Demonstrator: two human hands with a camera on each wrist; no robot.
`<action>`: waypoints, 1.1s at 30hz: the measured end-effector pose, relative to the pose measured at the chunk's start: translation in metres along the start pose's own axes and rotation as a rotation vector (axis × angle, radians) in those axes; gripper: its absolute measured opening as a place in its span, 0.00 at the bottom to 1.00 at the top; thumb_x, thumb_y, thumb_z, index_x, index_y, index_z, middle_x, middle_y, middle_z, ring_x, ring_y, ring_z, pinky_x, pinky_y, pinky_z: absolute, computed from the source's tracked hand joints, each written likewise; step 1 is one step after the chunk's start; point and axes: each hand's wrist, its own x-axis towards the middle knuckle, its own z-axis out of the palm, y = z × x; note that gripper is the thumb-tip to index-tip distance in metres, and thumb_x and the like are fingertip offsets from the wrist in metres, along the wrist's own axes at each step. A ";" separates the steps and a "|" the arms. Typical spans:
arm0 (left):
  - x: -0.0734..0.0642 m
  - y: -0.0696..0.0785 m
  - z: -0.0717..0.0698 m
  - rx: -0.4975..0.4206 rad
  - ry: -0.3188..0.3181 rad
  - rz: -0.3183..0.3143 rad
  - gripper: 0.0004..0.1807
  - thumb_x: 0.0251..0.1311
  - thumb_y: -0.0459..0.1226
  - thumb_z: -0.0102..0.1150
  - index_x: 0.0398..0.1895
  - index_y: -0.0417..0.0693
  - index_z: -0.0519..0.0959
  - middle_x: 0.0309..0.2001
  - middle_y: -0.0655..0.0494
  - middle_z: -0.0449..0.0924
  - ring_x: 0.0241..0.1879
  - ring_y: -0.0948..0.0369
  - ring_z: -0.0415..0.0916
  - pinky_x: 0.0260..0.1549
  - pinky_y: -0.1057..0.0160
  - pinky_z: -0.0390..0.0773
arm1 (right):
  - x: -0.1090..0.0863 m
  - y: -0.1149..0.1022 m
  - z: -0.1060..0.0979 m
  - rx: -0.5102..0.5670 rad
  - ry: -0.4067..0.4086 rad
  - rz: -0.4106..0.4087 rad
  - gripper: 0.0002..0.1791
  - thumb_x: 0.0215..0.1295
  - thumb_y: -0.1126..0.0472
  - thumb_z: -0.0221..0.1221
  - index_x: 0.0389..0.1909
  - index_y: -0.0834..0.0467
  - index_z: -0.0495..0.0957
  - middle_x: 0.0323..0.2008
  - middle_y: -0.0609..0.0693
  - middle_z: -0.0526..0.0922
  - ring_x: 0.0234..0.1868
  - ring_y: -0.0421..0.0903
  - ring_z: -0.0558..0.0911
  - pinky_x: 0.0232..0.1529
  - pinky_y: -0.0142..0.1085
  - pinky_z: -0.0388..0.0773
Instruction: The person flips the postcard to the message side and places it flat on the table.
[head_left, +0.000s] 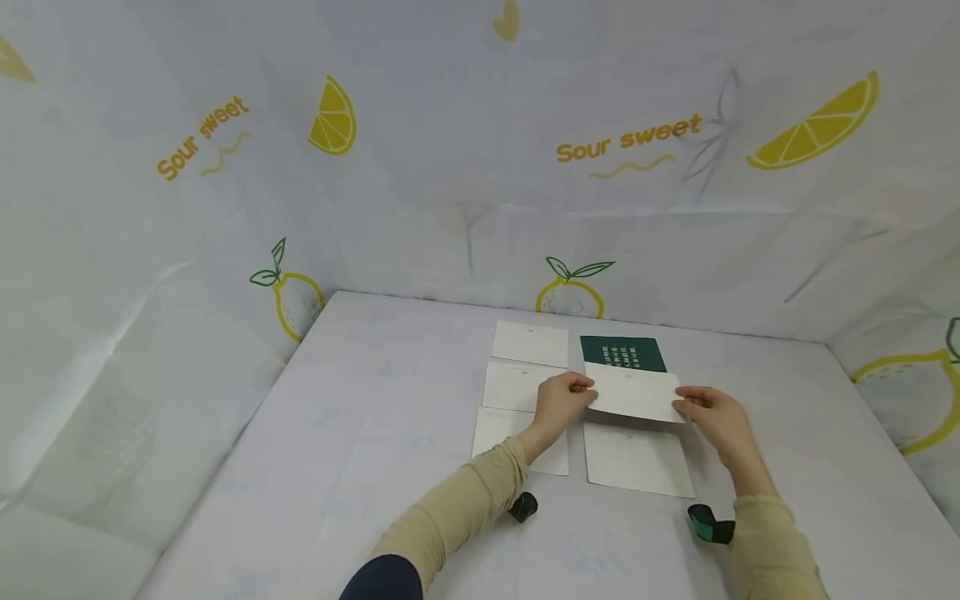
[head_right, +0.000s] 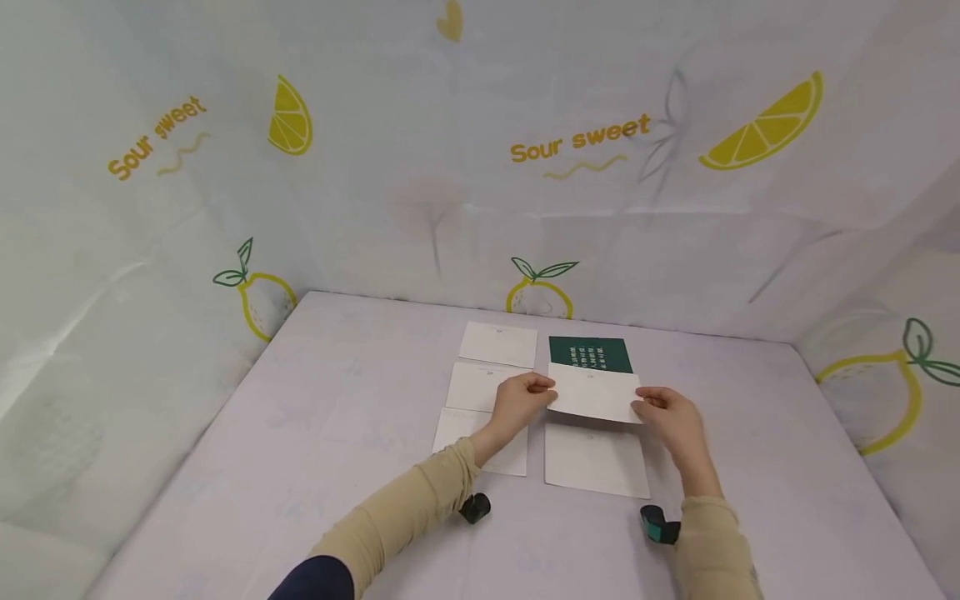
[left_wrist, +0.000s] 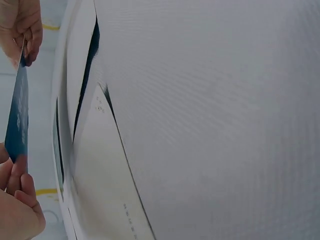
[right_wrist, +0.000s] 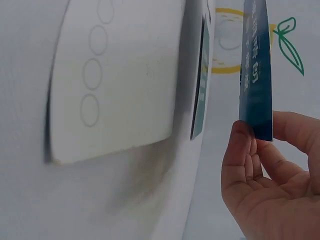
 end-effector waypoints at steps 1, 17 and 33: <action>0.001 -0.001 0.001 0.036 -0.015 0.007 0.09 0.53 0.35 0.64 0.37 0.42 0.84 0.29 0.55 0.82 0.26 0.75 0.68 0.26 0.78 0.69 | -0.001 -0.003 0.000 -0.029 -0.016 -0.002 0.33 0.61 0.37 0.51 0.57 0.59 0.71 0.48 0.54 0.74 0.41 0.44 0.72 0.33 0.30 0.72; 0.006 -0.001 0.017 0.754 -0.137 0.163 0.13 0.53 0.41 0.62 0.42 0.49 0.84 0.36 0.55 0.85 0.31 0.64 0.70 0.32 0.71 0.59 | -0.031 -0.077 -0.014 -0.250 -0.207 -0.027 0.26 0.58 0.60 0.56 0.53 0.73 0.69 0.53 0.75 0.70 0.51 0.66 0.72 0.47 0.54 0.71; 0.008 0.005 0.026 1.078 -0.176 0.241 0.09 0.54 0.44 0.62 0.26 0.51 0.85 0.26 0.58 0.81 0.29 0.65 0.67 0.30 0.70 0.64 | -0.017 -0.080 -0.009 -0.509 -0.279 -0.076 0.19 0.58 0.62 0.59 0.47 0.68 0.71 0.49 0.74 0.73 0.45 0.63 0.75 0.45 0.55 0.72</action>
